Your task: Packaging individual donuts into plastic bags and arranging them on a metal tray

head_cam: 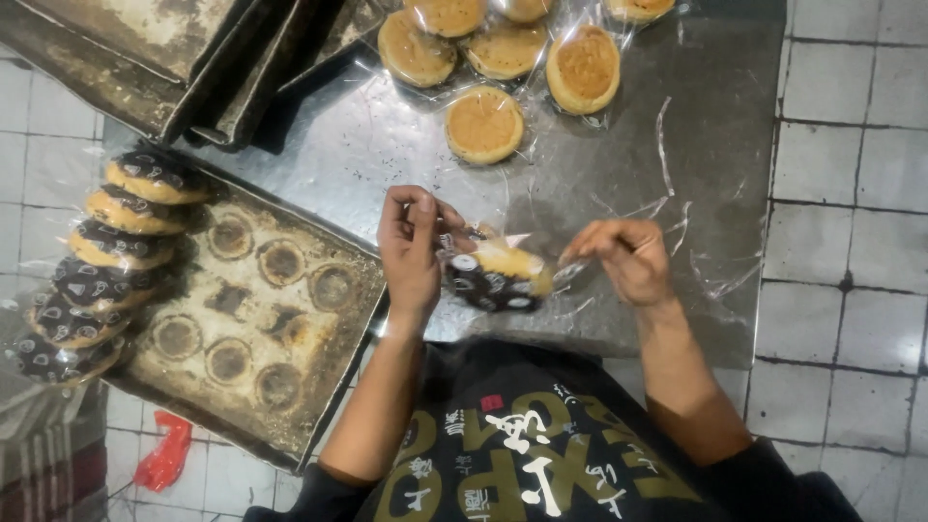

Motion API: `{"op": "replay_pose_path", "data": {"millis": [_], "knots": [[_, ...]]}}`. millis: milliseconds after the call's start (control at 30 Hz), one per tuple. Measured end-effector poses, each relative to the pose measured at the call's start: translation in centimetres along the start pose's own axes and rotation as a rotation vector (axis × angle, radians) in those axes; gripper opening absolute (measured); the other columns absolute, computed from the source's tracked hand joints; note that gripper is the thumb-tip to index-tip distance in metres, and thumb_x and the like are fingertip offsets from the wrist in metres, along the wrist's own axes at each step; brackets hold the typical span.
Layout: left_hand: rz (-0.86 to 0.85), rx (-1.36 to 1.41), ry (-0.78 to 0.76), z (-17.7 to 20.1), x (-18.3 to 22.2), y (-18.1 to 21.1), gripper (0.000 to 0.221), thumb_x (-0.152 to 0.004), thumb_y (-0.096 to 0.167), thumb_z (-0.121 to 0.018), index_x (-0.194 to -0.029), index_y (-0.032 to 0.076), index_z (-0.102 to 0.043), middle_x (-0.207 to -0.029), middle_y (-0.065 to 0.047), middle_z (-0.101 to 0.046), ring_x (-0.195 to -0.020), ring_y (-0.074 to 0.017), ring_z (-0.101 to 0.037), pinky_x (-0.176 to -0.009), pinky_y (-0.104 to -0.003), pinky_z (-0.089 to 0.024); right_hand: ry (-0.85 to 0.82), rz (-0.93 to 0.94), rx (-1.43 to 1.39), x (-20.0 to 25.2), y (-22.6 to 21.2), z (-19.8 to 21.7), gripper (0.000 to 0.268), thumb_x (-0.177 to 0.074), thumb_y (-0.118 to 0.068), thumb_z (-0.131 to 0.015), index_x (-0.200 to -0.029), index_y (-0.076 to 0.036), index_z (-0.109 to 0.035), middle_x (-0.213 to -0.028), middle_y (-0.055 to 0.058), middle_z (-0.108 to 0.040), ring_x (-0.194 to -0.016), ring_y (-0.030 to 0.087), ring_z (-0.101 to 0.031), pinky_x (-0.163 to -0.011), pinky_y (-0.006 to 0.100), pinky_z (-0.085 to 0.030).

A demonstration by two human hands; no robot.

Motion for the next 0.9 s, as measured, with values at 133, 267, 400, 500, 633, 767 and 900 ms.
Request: {"op": "replay_pose_path", "data": {"millis": [133,267,400,500,633,767,900], "knots": [[0.032,-0.01,0.018,0.6,0.3,-0.8,0.015,-0.103,0.023,-0.058,-0.101,0.008,-0.055,-0.075,-0.015,-0.069,-0.058,-0.0241,-0.072,-0.047,-0.03,-0.062,0.292,-0.029,0.083,2.2,2.6,4.5,0.026,-0.101,-0.011,-0.059,-0.079,0.002,-0.066,-0.068,0.019,-0.069,-0.058,0.02,-0.068,-0.05,0.025,-0.051],[0.082,0.02,0.024,0.6,0.8,-1.3,0.017,-0.103,0.021,-0.058,-0.101,0.005,-0.055,-0.072,-0.018,-0.068,-0.054,-0.0267,-0.071,-0.044,-0.032,-0.061,0.286,-0.113,0.088,2.8,1.6,4.9,0.031,-0.102,-0.011,-0.055,-0.079,0.006,-0.065,-0.059,0.019,-0.065,-0.047,0.019,-0.066,-0.034,0.022,-0.046],[-0.009,-0.135,0.031,0.6,-0.2,-1.0,0.01,-0.103,0.017,-0.058,-0.102,0.006,-0.057,-0.078,-0.016,-0.071,-0.066,-0.0235,-0.074,-0.055,-0.033,-0.064,0.276,-0.106,0.266,1.2,-0.3,4.2,0.031,-0.106,-0.012,-0.054,-0.082,0.003,-0.067,-0.069,0.019,-0.071,-0.057,0.019,-0.07,-0.041,0.023,-0.05],[-0.096,-0.28,0.053,0.5,0.0,0.7,0.005,-0.103,0.014,-0.061,-0.101,0.009,-0.063,-0.094,-0.013,-0.07,-0.081,-0.022,-0.07,-0.08,-0.035,-0.061,0.394,0.003,0.615,1.3,-3.1,4.2,0.024,-0.106,-0.006,-0.063,-0.085,0.004,-0.071,-0.073,0.018,-0.072,-0.066,0.025,-0.074,-0.05,0.028,-0.052],[-0.43,-0.386,-0.026,-2.5,4.2,9.9,0.008,-0.097,0.011,-0.068,-0.09,0.006,-0.067,-0.102,-0.012,-0.064,-0.083,-0.0172,-0.069,-0.065,-0.028,-0.062,0.357,0.488,0.729,4.6,-10.4,1.2,0.007,-0.099,-0.003,-0.068,-0.095,0.003,-0.069,-0.077,0.015,-0.072,-0.065,0.023,-0.073,-0.055,0.029,-0.061],[-0.181,-0.24,-0.078,-1.8,4.1,5.9,0.018,-0.083,0.015,-0.083,-0.086,0.001,-0.072,-0.093,-0.018,-0.071,-0.064,-0.0168,-0.067,-0.06,-0.036,-0.062,0.616,0.435,0.343,3.7,-5.8,4.3,0.022,-0.092,-0.001,-0.078,-0.111,-0.005,-0.067,-0.095,0.008,-0.071,-0.075,0.015,-0.071,-0.062,0.028,-0.062],[0.302,0.108,-0.002,0.5,2.1,-6.7,0.017,-0.092,0.016,-0.075,-0.1,0.009,-0.061,-0.098,-0.007,-0.068,-0.067,-0.0086,-0.063,-0.05,-0.012,-0.043,0.608,-0.373,-0.296,3.0,7.8,1.9,0.009,-0.106,-0.028,-0.056,-0.103,-0.022,-0.063,-0.112,-0.002,-0.073,-0.108,0.018,-0.071,-0.1,0.043,-0.057]]}}
Point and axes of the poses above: each hand's wrist, its own x-axis away from the middle knuckle, its own z-axis out of the back of the hand, y = z × x, the point moved 9 cm from there along -x, towards the middle knuckle
